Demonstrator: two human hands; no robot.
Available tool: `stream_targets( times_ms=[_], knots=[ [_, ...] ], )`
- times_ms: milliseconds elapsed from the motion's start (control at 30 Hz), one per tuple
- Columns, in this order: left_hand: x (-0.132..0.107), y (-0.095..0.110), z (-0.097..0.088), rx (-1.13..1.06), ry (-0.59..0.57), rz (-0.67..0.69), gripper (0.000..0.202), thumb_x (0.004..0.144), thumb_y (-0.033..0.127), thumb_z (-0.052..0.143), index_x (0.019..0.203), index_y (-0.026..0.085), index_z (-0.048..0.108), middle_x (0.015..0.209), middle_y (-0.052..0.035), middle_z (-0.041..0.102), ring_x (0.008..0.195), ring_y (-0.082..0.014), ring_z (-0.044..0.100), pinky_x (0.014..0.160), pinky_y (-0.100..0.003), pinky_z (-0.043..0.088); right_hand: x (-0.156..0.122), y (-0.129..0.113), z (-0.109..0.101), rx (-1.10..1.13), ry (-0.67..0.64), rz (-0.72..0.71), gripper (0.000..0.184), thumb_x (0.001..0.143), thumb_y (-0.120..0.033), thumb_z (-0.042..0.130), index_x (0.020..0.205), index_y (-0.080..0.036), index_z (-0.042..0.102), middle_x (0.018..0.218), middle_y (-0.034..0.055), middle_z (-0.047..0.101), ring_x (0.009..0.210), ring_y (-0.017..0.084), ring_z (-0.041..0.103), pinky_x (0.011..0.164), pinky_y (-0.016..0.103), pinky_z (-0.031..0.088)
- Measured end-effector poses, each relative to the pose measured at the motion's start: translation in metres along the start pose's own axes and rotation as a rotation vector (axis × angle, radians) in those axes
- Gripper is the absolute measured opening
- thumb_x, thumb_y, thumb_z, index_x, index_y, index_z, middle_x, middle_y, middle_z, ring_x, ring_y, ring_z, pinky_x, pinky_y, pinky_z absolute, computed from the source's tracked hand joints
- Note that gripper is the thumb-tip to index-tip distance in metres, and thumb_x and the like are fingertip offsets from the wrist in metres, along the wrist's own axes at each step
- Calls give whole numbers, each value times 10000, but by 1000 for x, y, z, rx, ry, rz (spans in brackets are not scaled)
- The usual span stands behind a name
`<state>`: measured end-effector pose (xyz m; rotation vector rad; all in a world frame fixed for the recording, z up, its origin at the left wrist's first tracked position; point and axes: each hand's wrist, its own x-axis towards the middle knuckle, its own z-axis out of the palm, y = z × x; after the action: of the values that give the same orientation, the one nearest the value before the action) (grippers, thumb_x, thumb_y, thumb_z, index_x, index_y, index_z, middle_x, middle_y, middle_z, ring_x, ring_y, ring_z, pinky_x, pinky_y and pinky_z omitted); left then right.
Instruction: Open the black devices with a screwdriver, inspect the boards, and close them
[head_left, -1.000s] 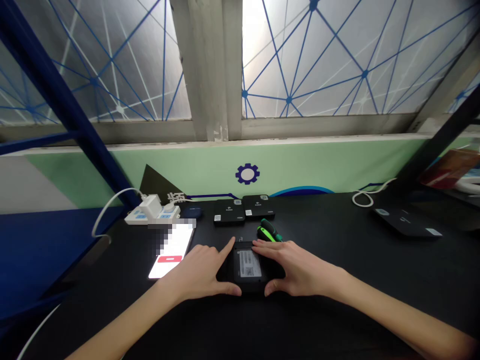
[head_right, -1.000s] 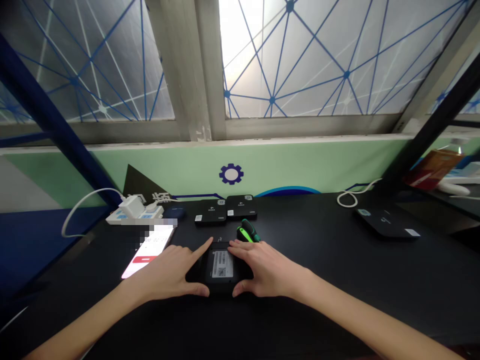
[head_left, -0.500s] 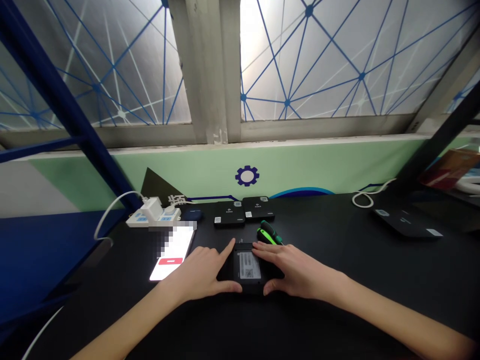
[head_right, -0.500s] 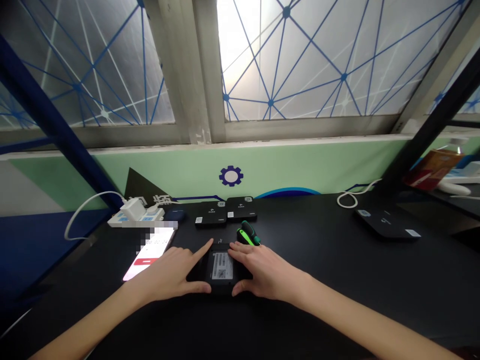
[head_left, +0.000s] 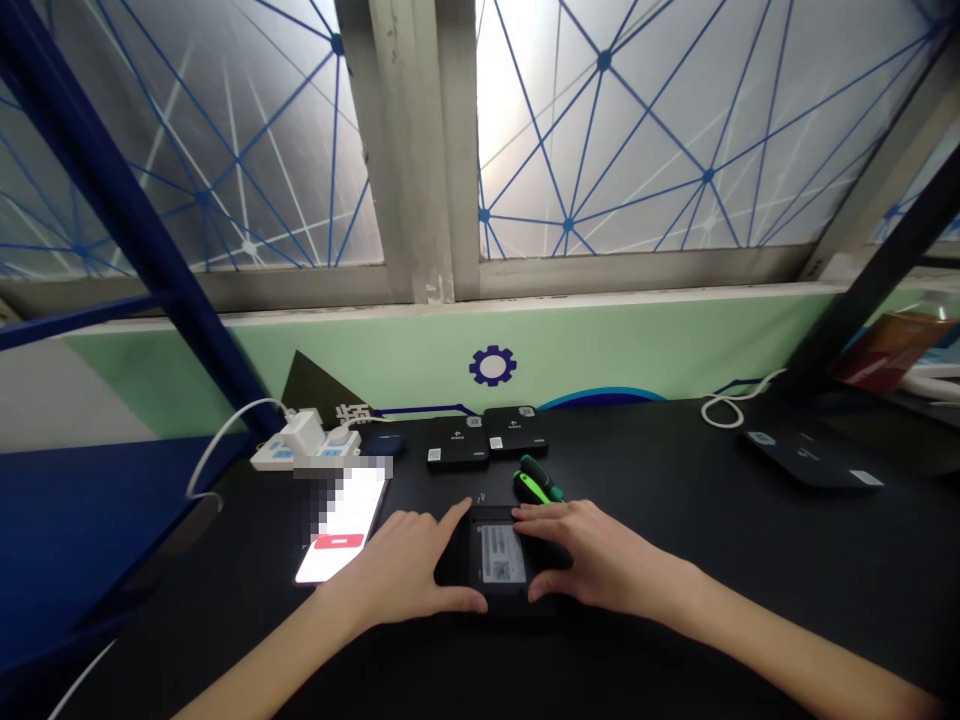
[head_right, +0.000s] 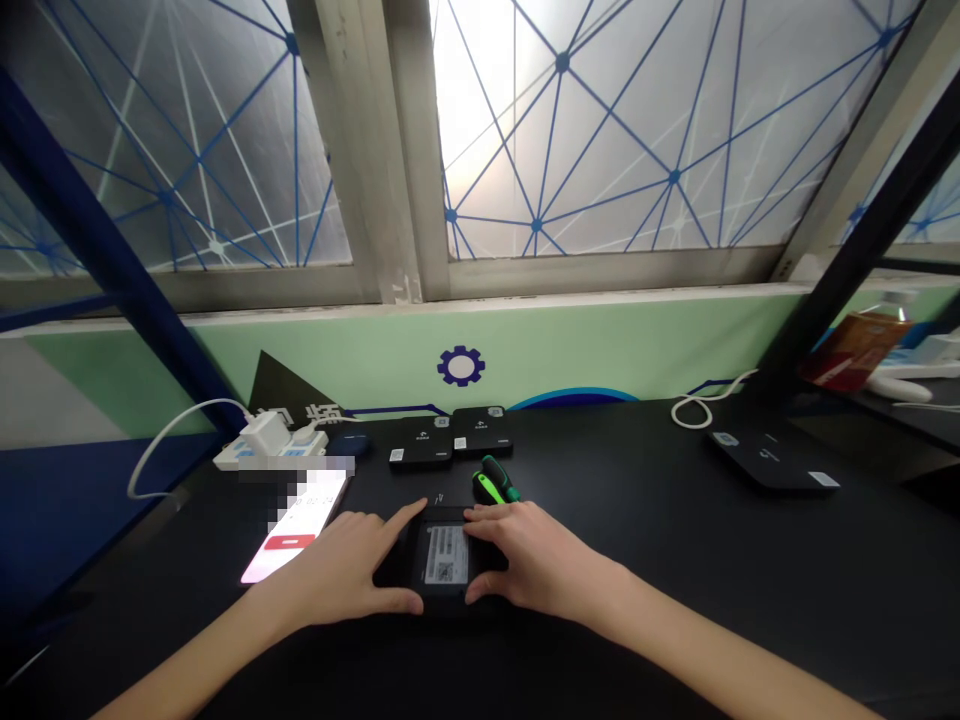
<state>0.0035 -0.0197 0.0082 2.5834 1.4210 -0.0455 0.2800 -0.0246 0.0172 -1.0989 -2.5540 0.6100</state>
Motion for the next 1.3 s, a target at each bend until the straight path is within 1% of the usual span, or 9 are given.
stream_targets(
  times_ms=[267, 567, 633, 733, 800, 867, 967, 1100, 1300],
  knots=[
    [1, 1, 0, -10, -18, -12, 1115, 754, 923, 456, 1601, 220, 277, 986, -147, 690, 929, -404, 653, 750, -409, 477, -3, -3, 3, -39, -5, -74, 466, 884, -458, 727, 1259, -183, 709, 1384, 147, 635, 1312, 341, 572, 1104, 424, 471],
    [2, 0, -2, -28, -29, -27, 1113, 729, 930, 483, 1589, 246, 307, 925, -103, 662, 897, -372, 645, 708, -355, 439, -1, 8, -4, -19, 28, -62, 587, 823, -589, 739, 1249, -184, 727, 1361, 153, 653, 1228, 341, 631, 1049, 413, 496],
    [2, 0, -2, -24, -23, -18, 1093, 741, 926, 474, 1583, 245, 326, 925, -101, 658, 892, -367, 643, 711, -357, 435, 0, 12, -13, -29, 113, -45, 430, 910, -485, 680, 1223, -195, 734, 1274, 124, 707, 1137, 297, 677, 996, 382, 509],
    [1, 0, -5, -19, -24, -12, 1081, 753, 920, 465, 1585, 244, 322, 913, -97, 656, 871, -360, 640, 700, -356, 431, 1, 20, -30, -114, 286, 60, 240, 971, -289, 542, 1020, -208, 762, 974, 71, 767, 871, 224, 704, 763, 315, 513],
    [1, 0, -7, -25, -31, -10, 1073, 762, 907, 475, 1588, 242, 316, 912, -94, 656, 860, -350, 639, 691, -349, 428, 2, 25, -38, -209, 298, 144, 176, 897, -199, 567, 902, -217, 742, 835, 36, 747, 751, 200, 671, 664, 290, 456],
    [1, 1, -9, -33, -45, -7, 1049, 773, 889, 492, 1586, 248, 320, 925, -91, 657, 863, -342, 636, 690, -345, 425, 1, 28, -42, -269, 229, 207, 138, 828, -160, 598, 791, -223, 714, 718, 5, 715, 661, 179, 637, 604, 275, 394],
    [2, 1, -12, -45, -59, -12, 1050, 757, 886, 520, 1579, 261, 331, 942, -84, 657, 881, -338, 633, 696, -339, 421, 1, 29, -39, -289, 121, 266, 144, 815, -254, 658, 676, -224, 680, 629, -1, 679, 594, 174, 608, 549, 267, 323],
    [3, 1, -13, -60, -59, -24, 1068, 722, 892, 557, 1561, 261, 361, 954, -80, 655, 898, -344, 628, 703, -341, 419, 1, 28, -29, -317, 79, 321, 302, 815, -440, 700, 613, -219, 662, 607, 32, 655, 569, 191, 594, 516, 271, 273],
    [3, 1, -12, -60, -56, -30, 1067, 710, 892, 569, 1542, 249, 388, 938, -80, 650, 902, -347, 628, 703, -341, 418, 3, 33, -18, -281, 64, 350, 363, 823, -476, 695, 581, -214, 630, 603, 39, 633, 537, 186, 569, 503, 273, 279]
  ],
)
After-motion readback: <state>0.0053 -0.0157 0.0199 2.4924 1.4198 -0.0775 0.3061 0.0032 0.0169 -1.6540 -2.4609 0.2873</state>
